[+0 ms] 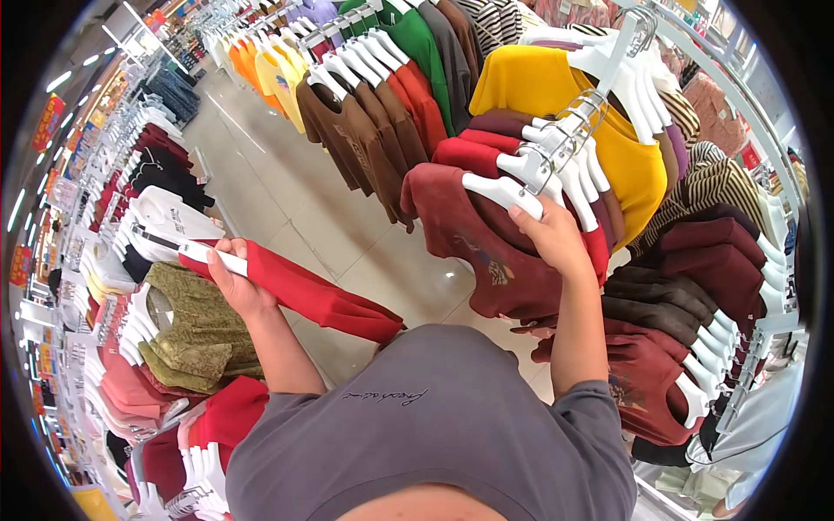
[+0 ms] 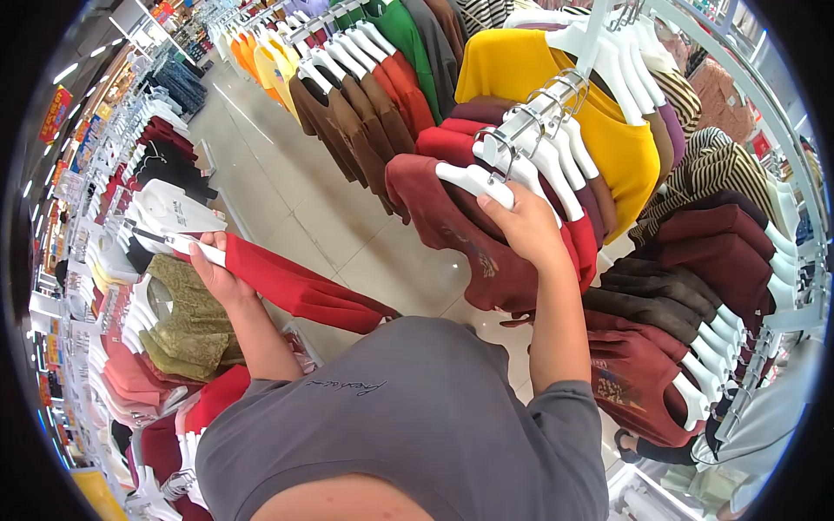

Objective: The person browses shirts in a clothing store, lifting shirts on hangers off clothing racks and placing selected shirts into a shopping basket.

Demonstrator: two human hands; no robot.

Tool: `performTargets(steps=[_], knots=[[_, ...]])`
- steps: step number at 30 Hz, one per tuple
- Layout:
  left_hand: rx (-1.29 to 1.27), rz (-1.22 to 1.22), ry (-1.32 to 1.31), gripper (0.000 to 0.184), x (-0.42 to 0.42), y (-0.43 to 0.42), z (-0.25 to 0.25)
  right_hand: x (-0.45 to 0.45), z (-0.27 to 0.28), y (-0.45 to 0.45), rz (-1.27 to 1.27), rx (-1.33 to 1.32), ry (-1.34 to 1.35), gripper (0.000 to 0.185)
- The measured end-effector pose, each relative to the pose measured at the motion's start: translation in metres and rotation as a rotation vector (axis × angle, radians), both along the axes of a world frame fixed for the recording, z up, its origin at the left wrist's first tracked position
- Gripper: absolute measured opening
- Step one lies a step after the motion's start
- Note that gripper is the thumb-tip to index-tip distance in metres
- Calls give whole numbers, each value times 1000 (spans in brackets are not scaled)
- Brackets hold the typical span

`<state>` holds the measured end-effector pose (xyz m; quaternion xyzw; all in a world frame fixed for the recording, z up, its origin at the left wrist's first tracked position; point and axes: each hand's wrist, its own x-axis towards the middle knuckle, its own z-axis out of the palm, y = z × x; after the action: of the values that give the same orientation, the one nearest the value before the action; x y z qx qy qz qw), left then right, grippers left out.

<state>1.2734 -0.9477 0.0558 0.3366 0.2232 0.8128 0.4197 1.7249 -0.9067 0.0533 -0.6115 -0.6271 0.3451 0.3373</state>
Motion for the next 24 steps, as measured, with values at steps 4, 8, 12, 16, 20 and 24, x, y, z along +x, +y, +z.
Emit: performTargets(steps=[4,8,12,16,20,24], knots=[[-9,9,-4,31,4,-1,-1,1,-3,-4,-57,13,-10,51],[-6,-4,14,31,11,-2,1,-3,16,-13,-101,107,-79,51],[-22,-8,12,32,18,-1,2,-9,34,-19,-229,450,142,43],[-44,-15,26,30,27,1,4,-17,68,-12,-209,882,-56,40],[-65,-13,77,34,28,4,-1,-35,72,14,-126,1017,-181,32],[-79,-8,52,33,28,2,-2,-41,55,29,-132,979,-323,15]])
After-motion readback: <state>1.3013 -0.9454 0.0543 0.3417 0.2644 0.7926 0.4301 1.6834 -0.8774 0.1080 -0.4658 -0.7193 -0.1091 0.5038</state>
